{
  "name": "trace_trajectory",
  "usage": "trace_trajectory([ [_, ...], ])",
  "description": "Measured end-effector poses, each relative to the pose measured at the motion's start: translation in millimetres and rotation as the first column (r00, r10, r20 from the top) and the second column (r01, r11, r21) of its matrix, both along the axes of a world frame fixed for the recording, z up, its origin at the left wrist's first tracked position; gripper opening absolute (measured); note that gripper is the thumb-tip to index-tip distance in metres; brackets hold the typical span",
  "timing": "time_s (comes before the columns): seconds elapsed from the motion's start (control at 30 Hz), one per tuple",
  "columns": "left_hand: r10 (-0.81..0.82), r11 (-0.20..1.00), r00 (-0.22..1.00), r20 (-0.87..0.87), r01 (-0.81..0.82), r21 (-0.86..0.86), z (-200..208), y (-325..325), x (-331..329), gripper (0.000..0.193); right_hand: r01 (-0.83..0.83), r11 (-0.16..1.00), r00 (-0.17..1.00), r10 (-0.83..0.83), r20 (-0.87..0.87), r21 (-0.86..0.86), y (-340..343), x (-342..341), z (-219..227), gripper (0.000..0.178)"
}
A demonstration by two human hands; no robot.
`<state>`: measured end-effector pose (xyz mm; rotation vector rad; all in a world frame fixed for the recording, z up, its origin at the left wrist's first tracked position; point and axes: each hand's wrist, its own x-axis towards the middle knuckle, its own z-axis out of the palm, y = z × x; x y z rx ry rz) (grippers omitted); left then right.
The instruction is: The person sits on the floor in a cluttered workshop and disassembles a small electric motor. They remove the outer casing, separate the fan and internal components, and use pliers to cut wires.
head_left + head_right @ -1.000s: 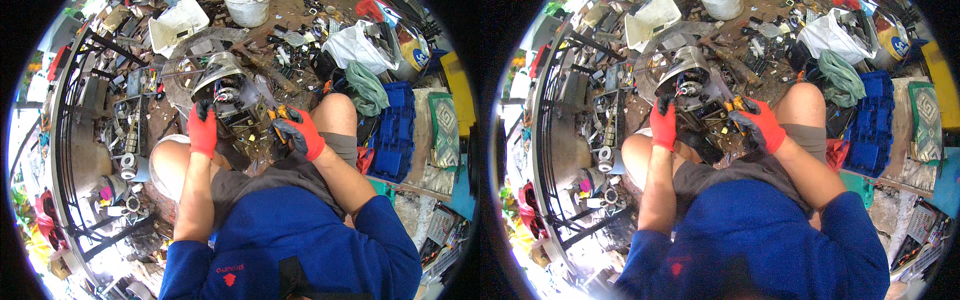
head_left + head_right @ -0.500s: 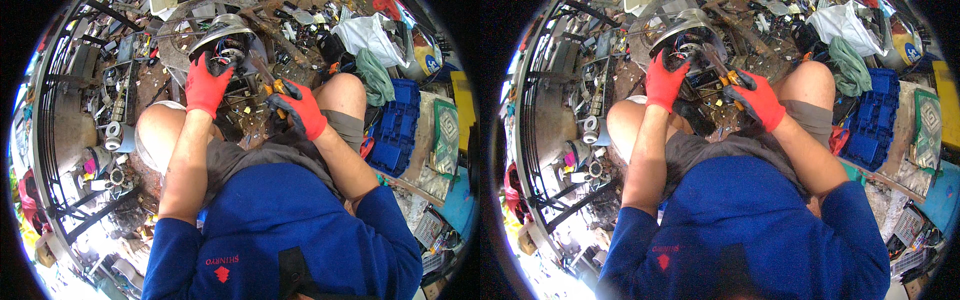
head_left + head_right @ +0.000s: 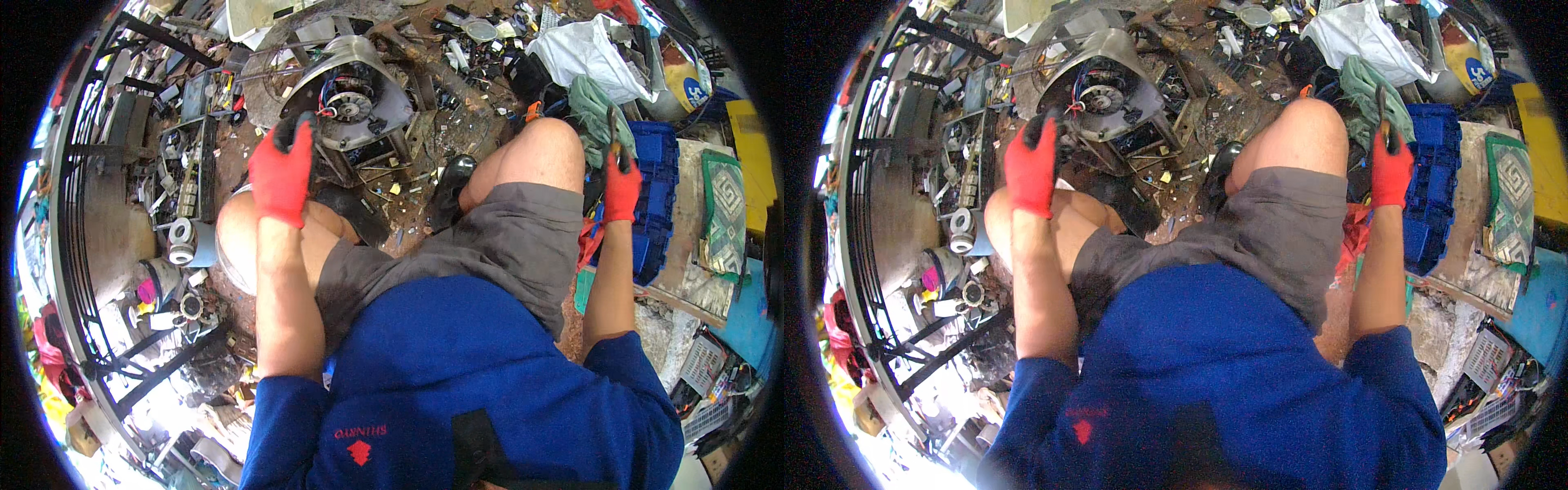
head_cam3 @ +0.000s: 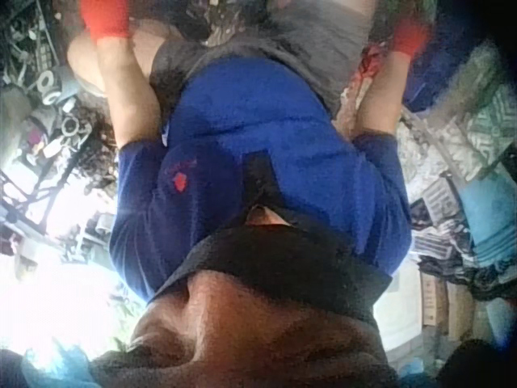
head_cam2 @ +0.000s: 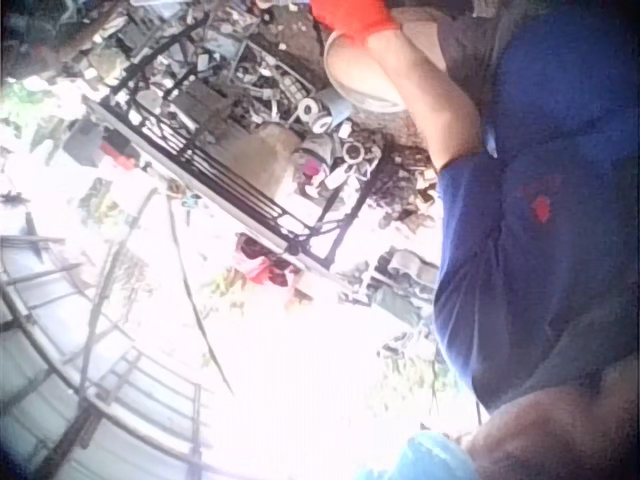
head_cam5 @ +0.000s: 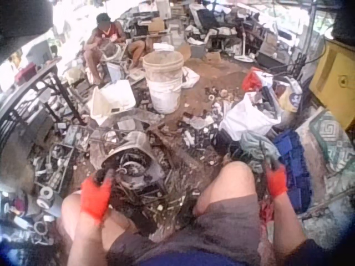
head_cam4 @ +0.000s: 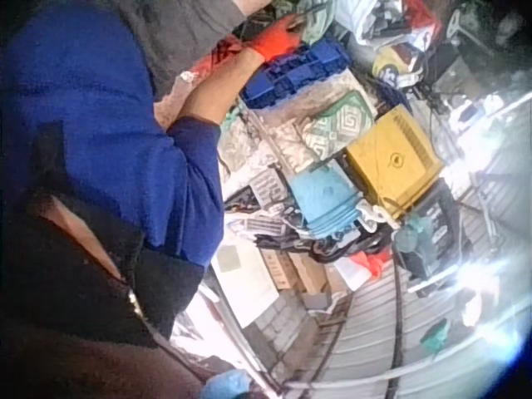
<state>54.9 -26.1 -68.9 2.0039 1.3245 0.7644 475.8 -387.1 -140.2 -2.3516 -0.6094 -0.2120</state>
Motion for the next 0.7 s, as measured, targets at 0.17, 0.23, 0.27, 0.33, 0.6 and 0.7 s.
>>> trace_trajectory([
  [0.17,0.018,0.998,0.993,0.117,-0.024,0.051,28,26,-22,0.034,0.110,0.885,0.969,-0.196,-0.148,-0.452,-50,-25,-69,0.049],
  [0.23,-0.086,0.994,0.982,0.168,0.073,0.083,31,41,-17,0.032,0.145,0.822,0.960,-0.251,-0.123,-0.551,-64,-32,-86,0.051],
  [0.27,-0.114,0.991,0.985,0.131,0.103,0.089,33,49,-16,0.034,0.129,0.826,0.957,-0.249,-0.149,-0.548,-65,-37,-93,0.052],
  [0.33,-0.181,0.981,0.962,0.204,0.161,0.109,23,59,-9,0.039,0.101,0.834,0.950,-0.243,-0.196,-0.543,-68,-50,-105,0.054],
  [0.6,-0.304,0.950,0.952,0.047,0.299,0.088,-32,82,5,0.052,0.023,0.789,0.929,-0.243,-0.278,-0.614,-93,-25,-173,0.061],
  [0.7,-0.284,0.955,0.959,0.021,0.281,0.095,-38,77,7,0.051,0.051,0.841,0.926,-0.242,-0.290,-0.539,-115,-16,-206,0.062],
])
